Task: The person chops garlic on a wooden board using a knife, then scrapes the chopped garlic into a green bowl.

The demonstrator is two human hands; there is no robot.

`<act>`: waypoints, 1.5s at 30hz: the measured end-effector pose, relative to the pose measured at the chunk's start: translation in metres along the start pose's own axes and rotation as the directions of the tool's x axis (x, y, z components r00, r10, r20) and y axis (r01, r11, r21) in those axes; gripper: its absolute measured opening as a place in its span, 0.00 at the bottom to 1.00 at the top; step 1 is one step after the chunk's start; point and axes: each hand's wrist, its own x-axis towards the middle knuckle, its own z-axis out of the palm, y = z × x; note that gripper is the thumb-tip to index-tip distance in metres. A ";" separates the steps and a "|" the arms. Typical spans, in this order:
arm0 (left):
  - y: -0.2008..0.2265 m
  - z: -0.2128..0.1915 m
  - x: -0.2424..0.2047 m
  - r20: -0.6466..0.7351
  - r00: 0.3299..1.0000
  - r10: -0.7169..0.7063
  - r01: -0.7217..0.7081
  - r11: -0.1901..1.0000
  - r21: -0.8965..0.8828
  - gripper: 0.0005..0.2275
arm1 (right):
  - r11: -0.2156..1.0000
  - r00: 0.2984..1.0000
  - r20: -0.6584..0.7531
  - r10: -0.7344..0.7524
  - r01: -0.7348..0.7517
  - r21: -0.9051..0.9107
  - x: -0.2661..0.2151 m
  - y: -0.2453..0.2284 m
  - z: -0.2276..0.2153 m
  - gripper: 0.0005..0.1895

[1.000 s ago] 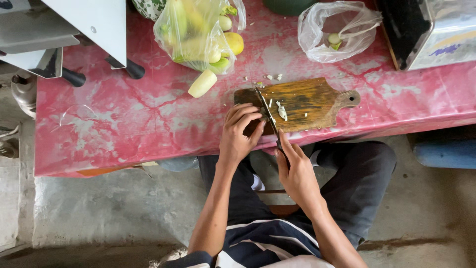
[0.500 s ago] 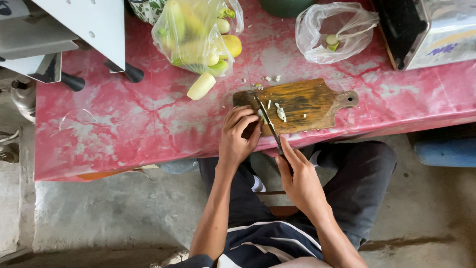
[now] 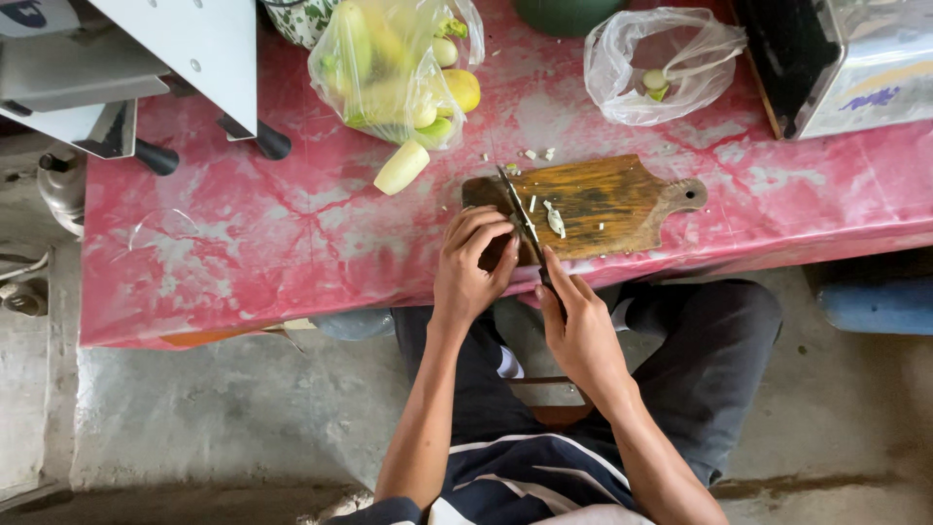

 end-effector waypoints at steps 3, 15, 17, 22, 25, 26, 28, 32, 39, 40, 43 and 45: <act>0.000 -0.001 -0.003 -0.012 0.999 -0.039 0.039 0.999 -0.026 0.07 | 0.999 1.000 -0.015 0.014 -0.014 0.053 -0.010 -0.005 -0.005 0.27; 0.000 0.000 -0.003 -0.028 0.999 -0.020 0.019 1.000 -0.012 0.04 | 1.000 1.000 0.017 0.013 -0.013 -0.003 -0.014 0.005 0.003 0.25; 0.001 -0.002 -0.002 -0.021 1.000 -0.019 0.018 1.000 -0.016 0.04 | 0.997 0.998 -0.020 -0.067 0.066 -0.028 -0.010 0.004 0.007 0.24; 0.002 -0.002 -0.002 -0.027 1.000 -0.011 0.011 1.000 -0.025 0.05 | 0.999 0.998 -0.011 -0.054 0.054 0.002 0.000 0.001 0.005 0.25; 0.001 -0.002 -0.003 -0.031 0.999 -0.031 0.030 0.999 -0.023 0.06 | 0.997 0.999 -0.014 -0.049 0.050 0.052 -0.004 -0.003 0.000 0.25; 0.000 -0.002 -0.005 -0.032 0.999 -0.039 0.038 0.999 -0.020 0.06 | 0.997 0.999 -0.012 -0.030 0.030 0.067 -0.007 -0.004 -0.001 0.25; -0.002 0.000 -0.006 -0.048 0.998 -0.037 0.037 0.999 -0.012 0.06 | 0.998 0.999 -0.005 -0.042 0.042 0.050 -0.012 -0.003 -0.002 0.24; -0.003 0.002 -0.006 -0.061 0.998 -0.019 0.018 1.000 -0.013 0.05 | 0.993 0.993 -0.024 -0.114 0.115 0.026 -0.018 -0.002 -0.001 0.24; -0.001 -0.004 -0.004 -0.042 0.999 -0.002 0.000 0.999 -0.034 0.04 | 0.996 0.998 0.045 0.052 -0.048 -0.071 -0.010 -0.003 0.006 0.24; -0.001 -0.005 -0.003 -0.042 0.999 0.011 -0.012 1.000 -0.020 0.04 | 0.999 0.999 0.026 -0.026 0.027 -0.046 -0.008 -0.003 0.007 0.25; 0.000 -0.004 -0.004 -0.038 0.999 -0.006 0.005 1.000 -0.030 0.04 | 0.996 0.996 0.009 -0.085 0.085 -0.002 -0.003 -0.001 0.006 0.25; -0.001 -0.004 -0.005 -0.035 0.999 -0.032 0.031 0.998 -0.046 0.04 | 0.997 0.997 0.013 -0.073 0.073 0.027 -0.002 -0.003 0.005 0.25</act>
